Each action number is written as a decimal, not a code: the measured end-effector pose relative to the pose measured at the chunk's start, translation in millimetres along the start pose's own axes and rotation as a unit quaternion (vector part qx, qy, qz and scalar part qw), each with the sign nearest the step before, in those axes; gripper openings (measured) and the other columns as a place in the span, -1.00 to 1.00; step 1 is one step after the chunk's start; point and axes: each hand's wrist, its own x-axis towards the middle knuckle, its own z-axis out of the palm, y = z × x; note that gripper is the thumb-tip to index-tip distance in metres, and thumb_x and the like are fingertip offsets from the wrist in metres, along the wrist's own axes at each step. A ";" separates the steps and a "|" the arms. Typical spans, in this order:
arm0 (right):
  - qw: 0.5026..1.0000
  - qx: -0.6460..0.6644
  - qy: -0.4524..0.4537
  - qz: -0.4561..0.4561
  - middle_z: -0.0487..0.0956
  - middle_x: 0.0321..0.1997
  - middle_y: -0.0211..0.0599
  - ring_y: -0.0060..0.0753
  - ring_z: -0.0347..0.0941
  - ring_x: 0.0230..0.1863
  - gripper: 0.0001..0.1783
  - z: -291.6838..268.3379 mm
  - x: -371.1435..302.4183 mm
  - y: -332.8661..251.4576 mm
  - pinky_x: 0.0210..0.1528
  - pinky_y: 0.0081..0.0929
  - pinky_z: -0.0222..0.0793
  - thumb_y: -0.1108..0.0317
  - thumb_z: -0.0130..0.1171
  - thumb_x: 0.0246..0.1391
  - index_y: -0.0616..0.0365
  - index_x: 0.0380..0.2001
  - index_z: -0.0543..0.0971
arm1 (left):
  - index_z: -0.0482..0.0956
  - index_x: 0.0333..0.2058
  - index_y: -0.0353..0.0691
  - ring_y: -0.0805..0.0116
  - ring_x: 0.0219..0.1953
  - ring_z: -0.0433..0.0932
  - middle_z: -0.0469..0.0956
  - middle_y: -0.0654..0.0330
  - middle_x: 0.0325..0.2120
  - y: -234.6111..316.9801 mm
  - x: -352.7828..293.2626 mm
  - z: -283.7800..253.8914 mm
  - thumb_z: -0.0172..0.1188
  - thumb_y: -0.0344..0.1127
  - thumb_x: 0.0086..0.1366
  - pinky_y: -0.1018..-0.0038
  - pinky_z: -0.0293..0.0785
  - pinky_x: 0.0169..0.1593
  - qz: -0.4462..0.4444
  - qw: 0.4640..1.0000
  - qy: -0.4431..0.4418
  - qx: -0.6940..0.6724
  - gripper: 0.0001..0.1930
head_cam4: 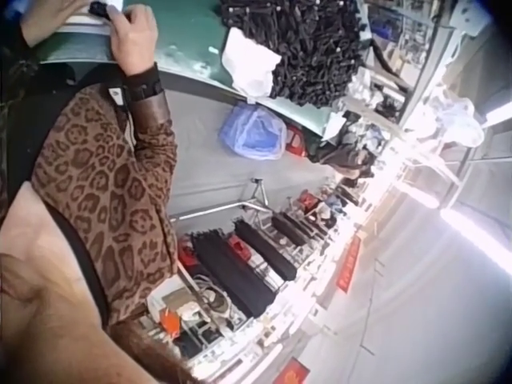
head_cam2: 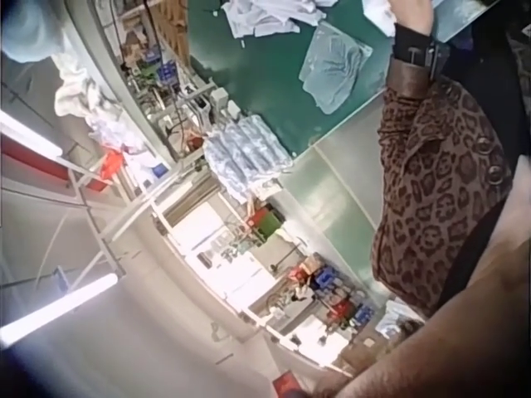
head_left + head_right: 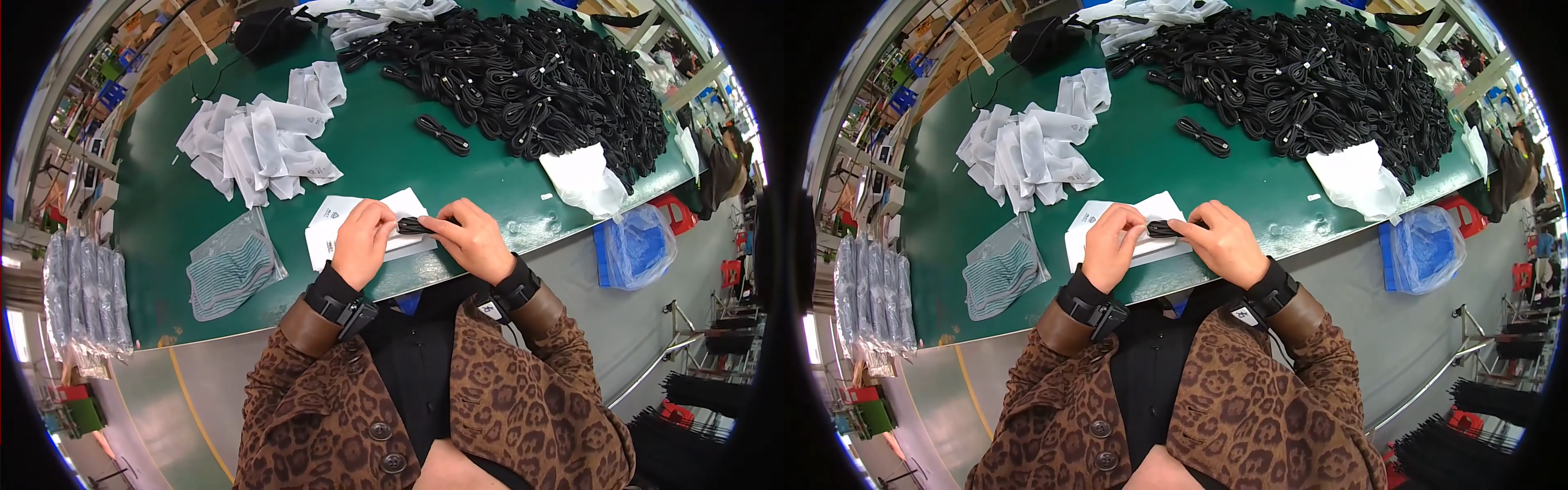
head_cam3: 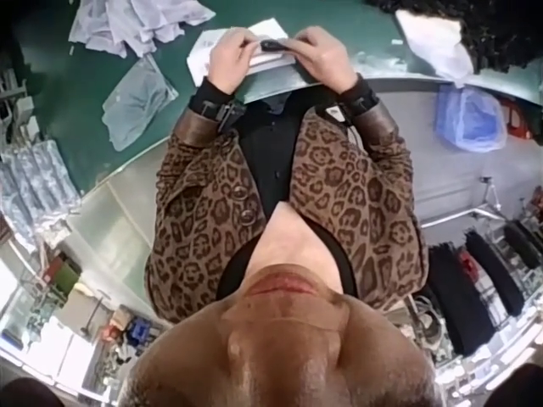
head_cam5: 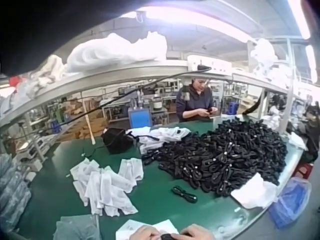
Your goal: The person picks up a black cable and a white plastic bag, slides the cable into the bag, and places the packaged item onto a pile, repeating the process.
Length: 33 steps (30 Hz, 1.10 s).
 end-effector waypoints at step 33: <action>0.961 0.260 0.067 -0.059 0.38 -0.05 -0.16 -0.31 0.44 -0.18 -0.71 -9.8 87.0 -27.8 -0.14 -0.43 0.45 0.66 0.23 -0.06 0.20 -0.23 0.51 | 0.43 -0.19 -0.32 0.32 -0.14 0.54 0.55 0.05 -0.15 20.4 57.8 -52.8 0.04 -0.37 0.38 0.40 0.47 -0.01 -0.164 0.876 -0.048 -0.452 -0.86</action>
